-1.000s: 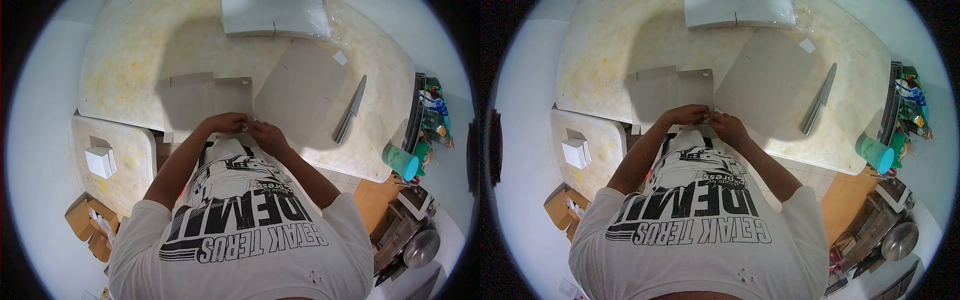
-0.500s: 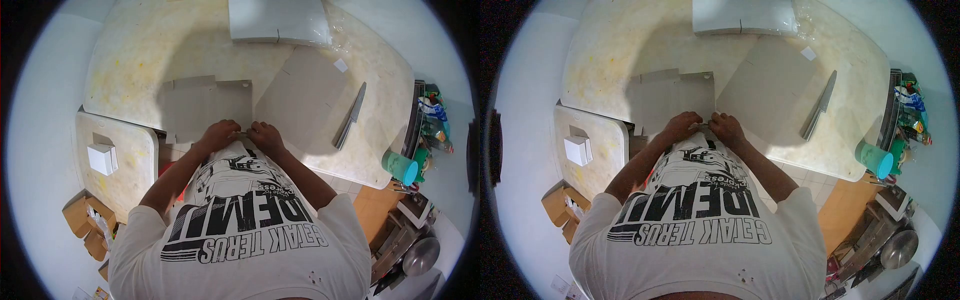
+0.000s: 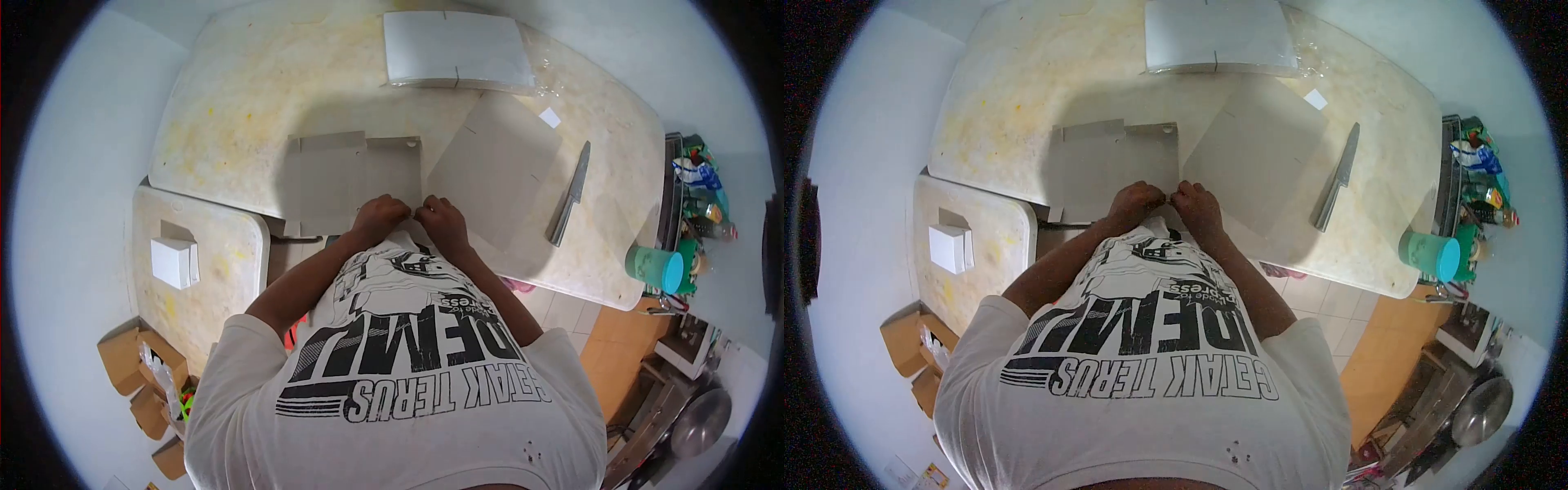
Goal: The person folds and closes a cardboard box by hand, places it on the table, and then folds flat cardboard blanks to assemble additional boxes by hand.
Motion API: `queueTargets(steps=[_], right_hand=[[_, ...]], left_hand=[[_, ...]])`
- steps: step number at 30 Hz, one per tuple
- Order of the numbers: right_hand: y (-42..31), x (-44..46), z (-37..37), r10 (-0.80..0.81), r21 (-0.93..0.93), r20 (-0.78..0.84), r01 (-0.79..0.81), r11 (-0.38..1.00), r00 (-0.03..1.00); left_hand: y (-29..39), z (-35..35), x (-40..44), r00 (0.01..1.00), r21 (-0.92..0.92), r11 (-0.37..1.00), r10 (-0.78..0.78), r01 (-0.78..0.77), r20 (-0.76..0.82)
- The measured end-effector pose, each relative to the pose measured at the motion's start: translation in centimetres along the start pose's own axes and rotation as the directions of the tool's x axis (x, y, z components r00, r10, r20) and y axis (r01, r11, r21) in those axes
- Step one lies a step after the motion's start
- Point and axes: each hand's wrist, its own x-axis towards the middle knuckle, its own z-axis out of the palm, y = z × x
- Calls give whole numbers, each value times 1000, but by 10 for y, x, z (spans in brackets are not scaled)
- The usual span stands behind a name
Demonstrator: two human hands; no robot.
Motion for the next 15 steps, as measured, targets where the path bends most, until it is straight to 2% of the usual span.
queueTargets(steps=[1,4,5,8,9,13,15], right_hand=[[0,-2,1,-3,-2,-20,3,1000,1000],[-5,-6,4,31,-64,50,-28,998,998],[-7,-5,3,23,-84,15,-21,996,1000],[-6,-6,0,7,-118,-54,-13,993,999],[-4,-7,-1,-1,-111,-53,-4,994,999],[0,-9,8,22,-98,-29,-25,995,999],[-2,-6,11,105,-76,-8,-105,991,994]], left_hand=[[0,0,-1,1000,24,1000,10,-10,2],[-7,8,-1,999,69,997,42,-40,-28],[-9,9,1,998,82,995,55,-52,-39],[-8,12,6,987,-71,995,56,-67,-152],[-9,12,8,994,-41,998,38,-42,-101],[-18,13,9,993,-141,987,58,-73,-105],[-13,10,11,990,-172,983,48,-70,-131]])
